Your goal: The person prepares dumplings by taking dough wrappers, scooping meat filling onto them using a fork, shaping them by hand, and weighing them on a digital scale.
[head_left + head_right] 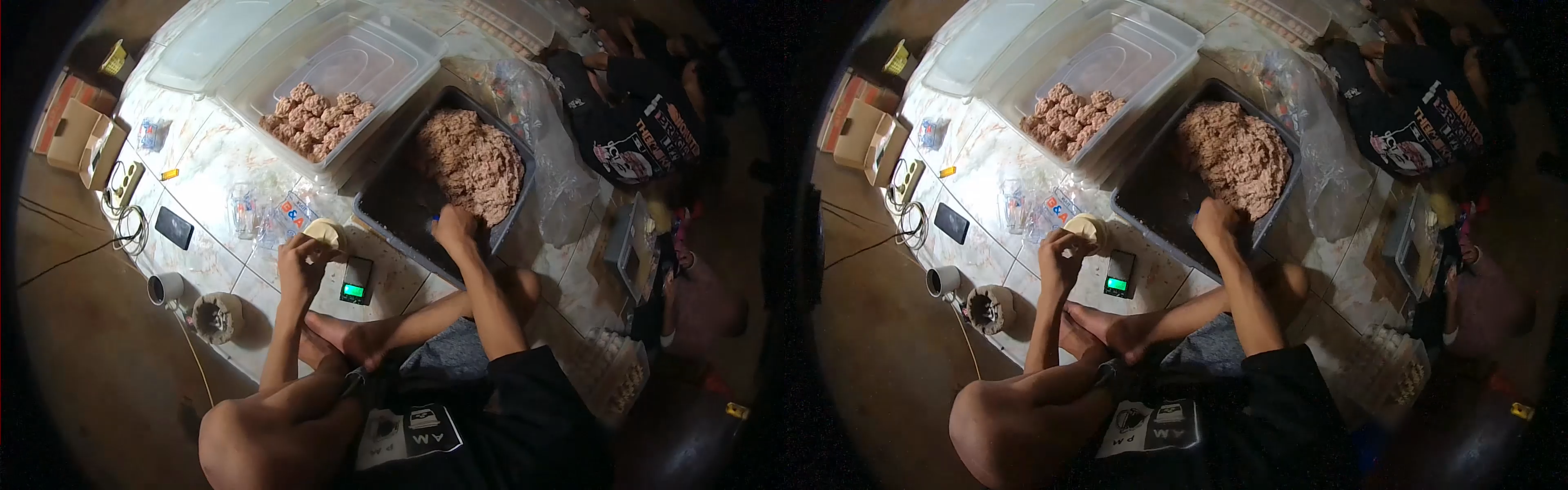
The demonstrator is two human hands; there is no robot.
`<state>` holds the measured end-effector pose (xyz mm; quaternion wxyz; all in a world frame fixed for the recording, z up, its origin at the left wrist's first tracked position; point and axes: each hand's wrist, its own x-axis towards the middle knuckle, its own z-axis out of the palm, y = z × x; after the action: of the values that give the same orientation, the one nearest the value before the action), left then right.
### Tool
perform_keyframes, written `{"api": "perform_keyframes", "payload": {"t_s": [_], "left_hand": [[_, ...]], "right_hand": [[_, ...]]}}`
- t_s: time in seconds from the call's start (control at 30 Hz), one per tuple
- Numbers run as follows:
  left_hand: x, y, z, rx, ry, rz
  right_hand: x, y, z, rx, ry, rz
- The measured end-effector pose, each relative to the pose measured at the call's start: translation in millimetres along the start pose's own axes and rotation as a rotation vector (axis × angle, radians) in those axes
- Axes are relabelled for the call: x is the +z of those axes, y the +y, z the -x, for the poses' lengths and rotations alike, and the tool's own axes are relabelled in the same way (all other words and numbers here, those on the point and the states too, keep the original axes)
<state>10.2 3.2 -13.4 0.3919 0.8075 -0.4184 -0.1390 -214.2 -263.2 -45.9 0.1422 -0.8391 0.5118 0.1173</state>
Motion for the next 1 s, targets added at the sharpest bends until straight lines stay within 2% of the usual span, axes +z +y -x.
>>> {"api": "perform_keyframes", "payload": {"t_s": [0.03, 0.17, 0.27, 0.33, 0.4, 0.47, 0.5, 0.53, 0.57, 0.6, 0.67, 0.7, 0.73, 0.77, 0.8, 0.87, 1.0], "left_hand": [[-5.7, 2.3, -1.2, -0.082, -0.028, 0.140], [-23.5, -2.7, -6.3, -0.075, -0.029, 0.162], [-34.8, -10.2, -18.6, -0.111, 0.136, 0.601], [-60.9, -1.9, -33.0, -0.340, 0.215, 1.002], [-82.0, 22.6, -51.8, -0.247, 0.095, 1.319], [-90.3, 47.1, -63.6, -0.295, -0.007, 1.623], [-83.9, 54.5, -61.9, -0.266, -0.034, 1.618], [-75.5, 64.7, -59.6, -0.238, -0.066, 1.612], [-59.1, 77.0, -55.3, -0.271, -0.053, 1.510], [-46.5, 97.4, -48.6, -0.405, -0.033, 1.402], [-6.4, 80.8, -29.3, -0.413, -0.460, 1.537], [19.5, 77.9, -13.3, -0.494, -0.519, 1.735], [38.5, 77.7, 4.0, -0.679, -0.435, 1.638], [48.7, 71.9, 10.6, -0.717, -0.443, 1.616], [56.9, 67.3, 16.8, -0.760, -0.449, 1.595], [75.7, 59.2, 12.7, -0.765, -0.419, 1.605], [93.9, 64.5, -6.1, -0.641, -0.312, 1.597]], "right_hand": [[-0.5, 0.7, 0.1, -0.020, -0.002, -0.009], [6.9, 1.5, 3.6, -0.104, 0.074, -0.081], [4.4, 0.4, 16.3, -0.179, 0.157, -0.197], [-1.3, -0.5, 26.1, -0.196, 0.227, -0.183], [-17.0, -6.7, 36.1, -0.214, 0.311, -0.148], [-53.5, -22.6, 44.9, -0.237, 0.410, -0.091], [-65.4, -29.9, 44.5, -0.289, 0.471, -0.059], [-66.8, -31.8, 34.6, -0.270, 0.427, -0.021], [-68.3, -34.0, 21.5, -0.249, 0.380, 0.014], [-68.9, -38.1, 10.6, -0.230, 0.336, 0.046], [-69.1, -57.3, 1.2, -0.223, 0.259, 0.060], [-55.2, -61.8, -7.6, -0.230, 0.244, 0.036], [-43.7, -65.7, -12.0, -0.235, 0.226, 0.012], [-36.6, -69.1, -9.2, -0.162, 0.198, -0.120], [-26.9, -64.1, -8.2, -0.248, 0.229, -0.008], [-9.6, -52.1, -9.6, -0.438, 0.294, 0.222], [-33.1, -38.4, 10.4, -0.454, 0.172, 0.094]]}}
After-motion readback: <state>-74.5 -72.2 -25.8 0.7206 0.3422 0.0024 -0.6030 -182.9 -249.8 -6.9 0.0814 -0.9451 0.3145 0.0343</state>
